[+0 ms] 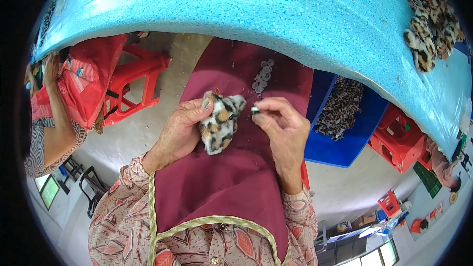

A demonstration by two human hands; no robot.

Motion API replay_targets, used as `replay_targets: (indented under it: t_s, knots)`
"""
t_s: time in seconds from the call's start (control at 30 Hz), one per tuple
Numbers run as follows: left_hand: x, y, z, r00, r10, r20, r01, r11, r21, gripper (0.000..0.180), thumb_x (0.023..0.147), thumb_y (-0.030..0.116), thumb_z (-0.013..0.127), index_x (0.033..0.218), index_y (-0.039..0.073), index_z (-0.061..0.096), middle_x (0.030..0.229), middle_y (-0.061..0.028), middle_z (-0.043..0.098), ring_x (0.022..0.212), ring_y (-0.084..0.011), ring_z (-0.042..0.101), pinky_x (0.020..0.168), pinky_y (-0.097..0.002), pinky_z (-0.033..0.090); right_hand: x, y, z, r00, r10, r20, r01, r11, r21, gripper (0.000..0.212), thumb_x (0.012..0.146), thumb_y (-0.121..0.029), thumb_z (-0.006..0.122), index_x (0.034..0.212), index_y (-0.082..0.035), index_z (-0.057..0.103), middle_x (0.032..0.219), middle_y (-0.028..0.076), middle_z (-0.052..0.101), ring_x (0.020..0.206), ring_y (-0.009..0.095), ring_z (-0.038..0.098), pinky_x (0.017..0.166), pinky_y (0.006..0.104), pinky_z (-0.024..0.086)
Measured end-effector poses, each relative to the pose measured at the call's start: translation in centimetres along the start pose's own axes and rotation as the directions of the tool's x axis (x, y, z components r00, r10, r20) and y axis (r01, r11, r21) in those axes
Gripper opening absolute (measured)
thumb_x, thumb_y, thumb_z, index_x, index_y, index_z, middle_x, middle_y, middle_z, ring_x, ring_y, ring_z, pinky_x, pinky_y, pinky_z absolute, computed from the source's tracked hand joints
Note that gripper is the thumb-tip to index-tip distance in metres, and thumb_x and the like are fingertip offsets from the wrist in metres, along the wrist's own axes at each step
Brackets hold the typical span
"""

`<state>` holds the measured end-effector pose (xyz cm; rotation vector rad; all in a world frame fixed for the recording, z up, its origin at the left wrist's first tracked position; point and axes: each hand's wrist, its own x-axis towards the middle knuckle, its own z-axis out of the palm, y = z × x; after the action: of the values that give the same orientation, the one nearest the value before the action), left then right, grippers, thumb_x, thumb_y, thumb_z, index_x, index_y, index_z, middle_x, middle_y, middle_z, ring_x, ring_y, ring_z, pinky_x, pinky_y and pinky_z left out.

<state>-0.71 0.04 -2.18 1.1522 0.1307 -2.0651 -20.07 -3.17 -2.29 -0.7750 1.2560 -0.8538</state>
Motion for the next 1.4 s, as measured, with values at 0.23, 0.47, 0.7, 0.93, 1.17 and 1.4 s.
replay_targets:
  t_s: [0.23, 0.47, 0.7, 0.93, 1.17, 1.4]
  knots:
    - [0.1, -0.5, 0.2, 0.939, 0.342, -0.023, -0.301, 0.855, 0.421, 0.025, 0.090, 0.021, 0.061, 0.093, -0.002, 0.068, 0.090, -0.0031, 0.061, 0.086, -0.0108, 0.054, 0.074, -0.0265, 0.044, -1.1, -1.8, 1.7, 0.925, -0.157, 0.347, 0.284, 0.892, -0.352, 0.021, 0.068, 0.005, 0.071, 0.088, -0.002, 0.068, 0.084, 0.008, 0.066, 0.078, 0.017, 0.064, 0.069, 0.0258, 0.050]
    - [0.0, -0.4, 0.1, 0.893, 0.444, 0.067, -0.380, 0.667, 0.641, 0.023, 0.082, 0.017, 0.065, 0.096, 0.000, 0.068, 0.089, -0.0071, 0.060, 0.088, -0.0167, 0.053, 0.077, -0.0303, 0.044, -1.0, -1.1, 1.7, 0.961, -0.030, 0.273, 0.134, 0.919, -0.371, 0.020, 0.069, 0.005, 0.072, 0.087, -0.001, 0.067, 0.078, 0.005, 0.065, 0.069, 0.011, 0.061, 0.064, 0.0236, 0.048]
    - [-0.3, 0.2, 0.2, 0.829, 0.494, 0.262, -0.487, 0.407, 0.773, 0.025, 0.075, 0.009, 0.069, 0.098, -0.001, 0.066, 0.091, -0.0089, 0.062, 0.087, -0.0215, 0.057, 0.076, -0.0330, 0.046, -1.0, 0.2, 1.0, 0.969, 0.064, 0.239, -0.004, 0.970, -0.245, 0.017, 0.070, 0.006, 0.071, 0.086, 0.001, 0.066, 0.077, 0.004, 0.065, 0.068, 0.008, 0.061, 0.062, 0.0219, 0.049]
    - [-0.8, -0.5, -0.1, 0.650, 0.531, 0.544, -0.645, 0.007, 0.764, 0.043, 0.056, 0.004, 0.079, 0.095, 0.001, 0.063, 0.085, -0.0097, 0.060, 0.081, -0.0276, 0.059, 0.070, -0.0367, 0.048, -2.3, 1.3, 0.4, 0.960, 0.199, 0.196, -0.167, 0.972, -0.168, 0.011, 0.073, 0.007, 0.070, 0.083, 0.002, 0.067, 0.076, 0.003, 0.068, 0.068, 0.006, 0.061, 0.063, 0.0206, 0.049]
    - [-0.8, -1.3, -0.8, 0.676, 0.479, 0.560, -0.625, -0.031, 0.780, 0.039, 0.059, -0.001, 0.074, 0.096, 0.001, 0.061, 0.085, -0.0095, 0.058, 0.078, -0.0277, 0.060, 0.066, -0.0386, 0.050, -2.7, 1.4, 0.1, 0.940, 0.248, 0.233, -0.202, 0.958, -0.204, 0.005, 0.077, 0.007, 0.065, 0.080, 0.003, 0.066, 0.073, 0.004, 0.067, 0.067, 0.007, 0.061, 0.063, 0.0211, 0.049]
    - [-1.7, -0.6, 0.2, 0.621, 0.365, 0.694, -0.750, 0.020, 0.661, 0.035, 0.065, -0.004, 0.065, 0.099, 0.001, 0.060, 0.092, -0.0126, 0.059, 0.083, -0.0324, 0.060, 0.070, -0.0413, 0.050, 2.9, -2.1, -1.0, 0.751, -0.276, 0.600, 0.479, 0.854, -0.206, 0.018, 0.073, -0.007, 0.073, 0.089, 0.000, 0.068, 0.097, 0.012, 0.068, 0.089, 0.022, 0.066, 0.078, 0.0316, 0.051]
